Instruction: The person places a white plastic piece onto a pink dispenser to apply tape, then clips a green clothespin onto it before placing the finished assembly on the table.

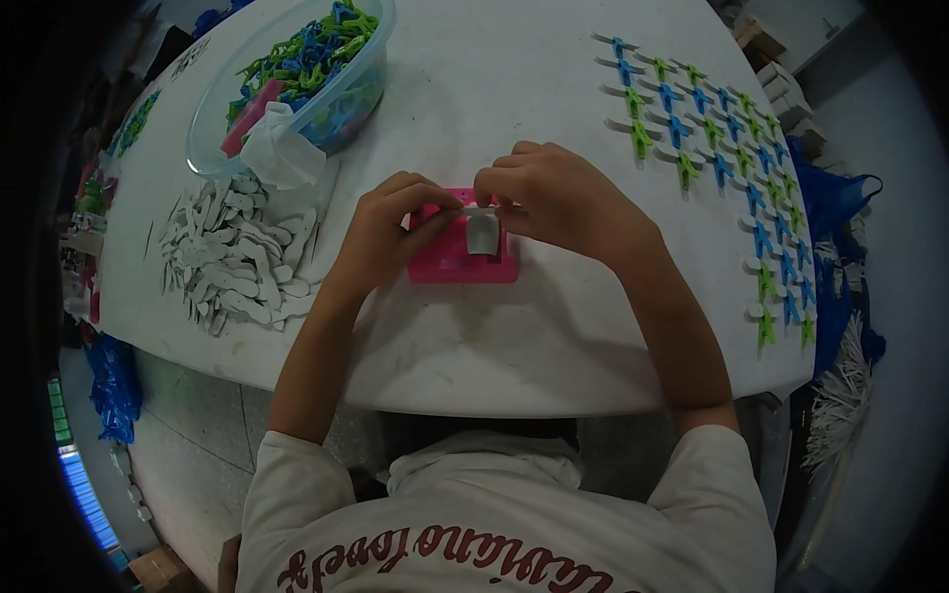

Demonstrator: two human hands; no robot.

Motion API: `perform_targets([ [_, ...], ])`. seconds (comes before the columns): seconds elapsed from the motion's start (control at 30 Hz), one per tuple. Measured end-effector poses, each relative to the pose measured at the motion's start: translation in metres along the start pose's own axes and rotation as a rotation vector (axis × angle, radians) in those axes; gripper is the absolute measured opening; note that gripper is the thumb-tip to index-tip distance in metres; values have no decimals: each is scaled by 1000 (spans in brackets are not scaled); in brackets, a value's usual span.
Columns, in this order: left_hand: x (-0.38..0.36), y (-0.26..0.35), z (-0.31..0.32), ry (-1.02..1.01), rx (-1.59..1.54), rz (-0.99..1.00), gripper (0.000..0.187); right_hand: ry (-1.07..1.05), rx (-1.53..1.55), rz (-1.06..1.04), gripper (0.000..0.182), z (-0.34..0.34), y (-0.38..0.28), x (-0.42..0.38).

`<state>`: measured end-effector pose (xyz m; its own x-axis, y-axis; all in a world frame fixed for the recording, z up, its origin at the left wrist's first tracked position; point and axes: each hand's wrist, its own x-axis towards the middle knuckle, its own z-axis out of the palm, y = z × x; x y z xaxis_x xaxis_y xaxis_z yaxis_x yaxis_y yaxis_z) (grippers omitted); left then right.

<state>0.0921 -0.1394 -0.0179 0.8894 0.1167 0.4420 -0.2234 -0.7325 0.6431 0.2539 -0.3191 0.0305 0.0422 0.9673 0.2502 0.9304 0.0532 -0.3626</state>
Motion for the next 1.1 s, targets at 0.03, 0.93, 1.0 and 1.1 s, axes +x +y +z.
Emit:
perform_targets([
  [0.03, 0, 1, 1, -1, 0, 1, 19, 1, -1, 1, 13, -1, 0, -1],
  [0.93, -1, -3, 19, 132, -91, -116, 15, 352, 243, -80, 52, 19, -16, 13],
  [1.0, 0, -4, 18, 105, -116, -135, 15, 283, 219, 6, 64, 16, -16, 11],
  [1.1, -1, -5, 18, 102, -97, -142, 16, 202, 202, 80, 70, 19, -13, 8],
])
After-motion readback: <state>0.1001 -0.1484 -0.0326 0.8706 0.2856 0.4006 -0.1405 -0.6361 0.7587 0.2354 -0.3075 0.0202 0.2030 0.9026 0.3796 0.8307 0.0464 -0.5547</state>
